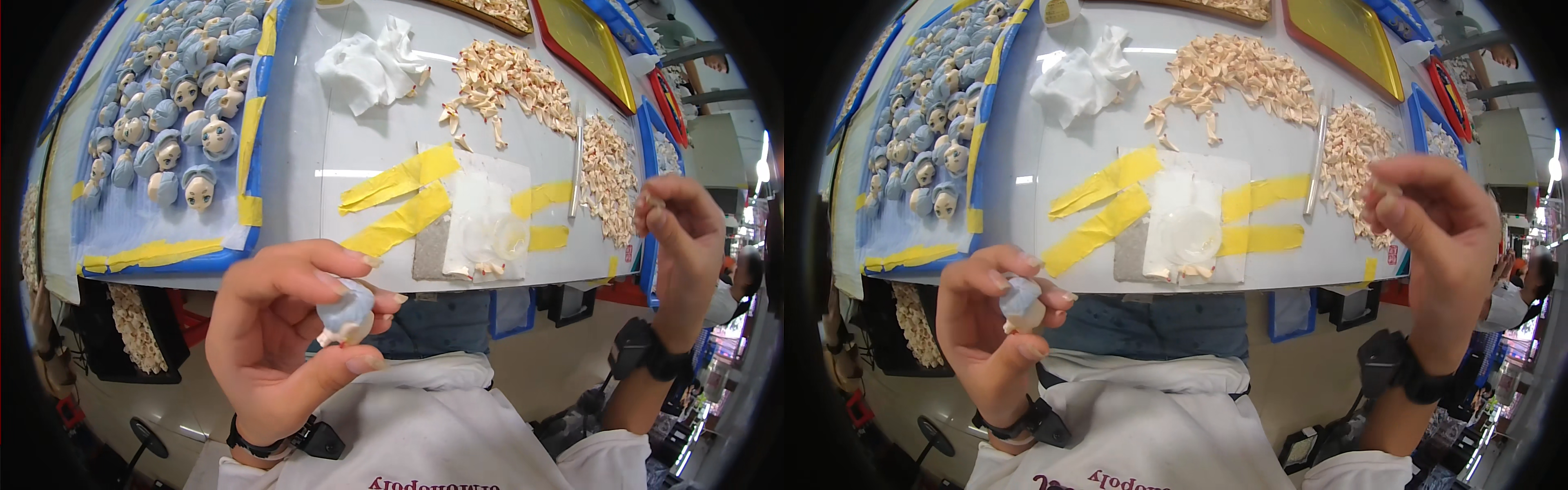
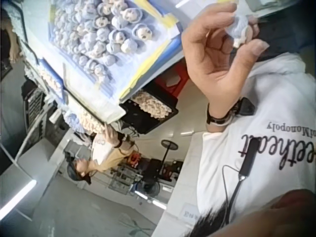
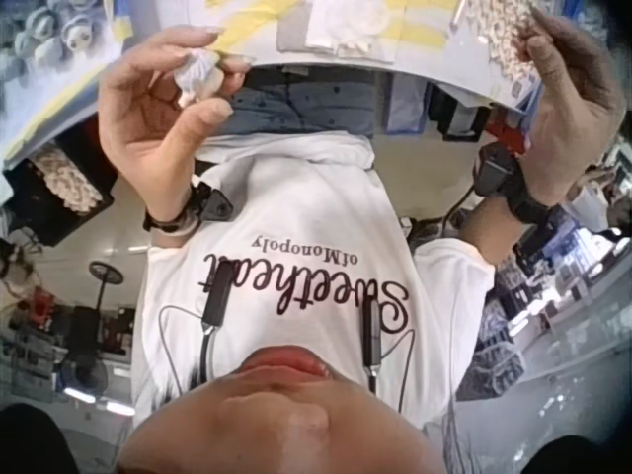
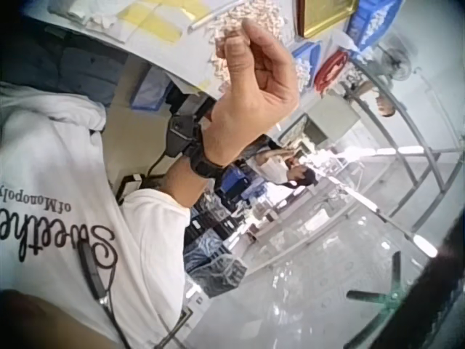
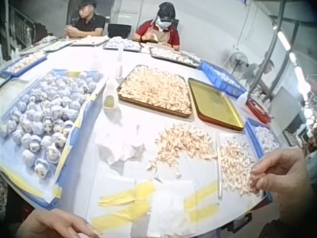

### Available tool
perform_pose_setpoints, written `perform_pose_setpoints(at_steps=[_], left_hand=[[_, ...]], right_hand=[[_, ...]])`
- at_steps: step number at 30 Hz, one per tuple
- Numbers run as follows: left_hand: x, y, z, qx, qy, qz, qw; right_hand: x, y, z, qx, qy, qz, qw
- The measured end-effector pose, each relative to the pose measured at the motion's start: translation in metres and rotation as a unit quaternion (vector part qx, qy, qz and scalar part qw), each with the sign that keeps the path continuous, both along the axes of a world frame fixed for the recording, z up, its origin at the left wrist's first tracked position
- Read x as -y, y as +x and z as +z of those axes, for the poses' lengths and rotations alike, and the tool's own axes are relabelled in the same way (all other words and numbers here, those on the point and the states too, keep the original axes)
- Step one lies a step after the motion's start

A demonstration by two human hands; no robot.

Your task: The person assembles small figurines by hand, picking up tiny white components from a tray and attaching them to the heads of blue figures. The person repeatedly picks up parts, aligns them, and presses them onto the figurines, placing the completed units into a blue tray.

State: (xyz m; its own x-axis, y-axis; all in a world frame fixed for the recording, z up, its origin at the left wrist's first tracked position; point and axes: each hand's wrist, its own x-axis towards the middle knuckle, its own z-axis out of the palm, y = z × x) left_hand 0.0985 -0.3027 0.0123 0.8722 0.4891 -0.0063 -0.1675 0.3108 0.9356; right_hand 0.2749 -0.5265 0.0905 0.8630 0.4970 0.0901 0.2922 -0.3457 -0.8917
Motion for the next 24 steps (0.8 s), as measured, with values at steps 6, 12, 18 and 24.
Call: perform_pose_setpoints(at_steps=[6,12,18,24], left_hand=[[-0.004,0.006,-0.013,0.061,0.133,-0.080,0.986],[0.005,0.005,-0.005,0.030,0.013,-0.121,0.992],[-0.010,0.009,-0.026,0.175,0.195,-0.146,0.954],[-0.003,0.013,-0.018,0.133,0.111,-0.163,0.971]], right_hand=[[0.001,-0.019,-0.018,0.048,0.022,0.023,0.998],[-0.037,-0.039,-0.034,0.080,0.030,0.037,0.996],[-0.051,-0.044,-0.044,0.217,-0.061,0.068,0.972],[-0.056,-0.047,-0.037,0.333,-0.143,0.077,0.929]])
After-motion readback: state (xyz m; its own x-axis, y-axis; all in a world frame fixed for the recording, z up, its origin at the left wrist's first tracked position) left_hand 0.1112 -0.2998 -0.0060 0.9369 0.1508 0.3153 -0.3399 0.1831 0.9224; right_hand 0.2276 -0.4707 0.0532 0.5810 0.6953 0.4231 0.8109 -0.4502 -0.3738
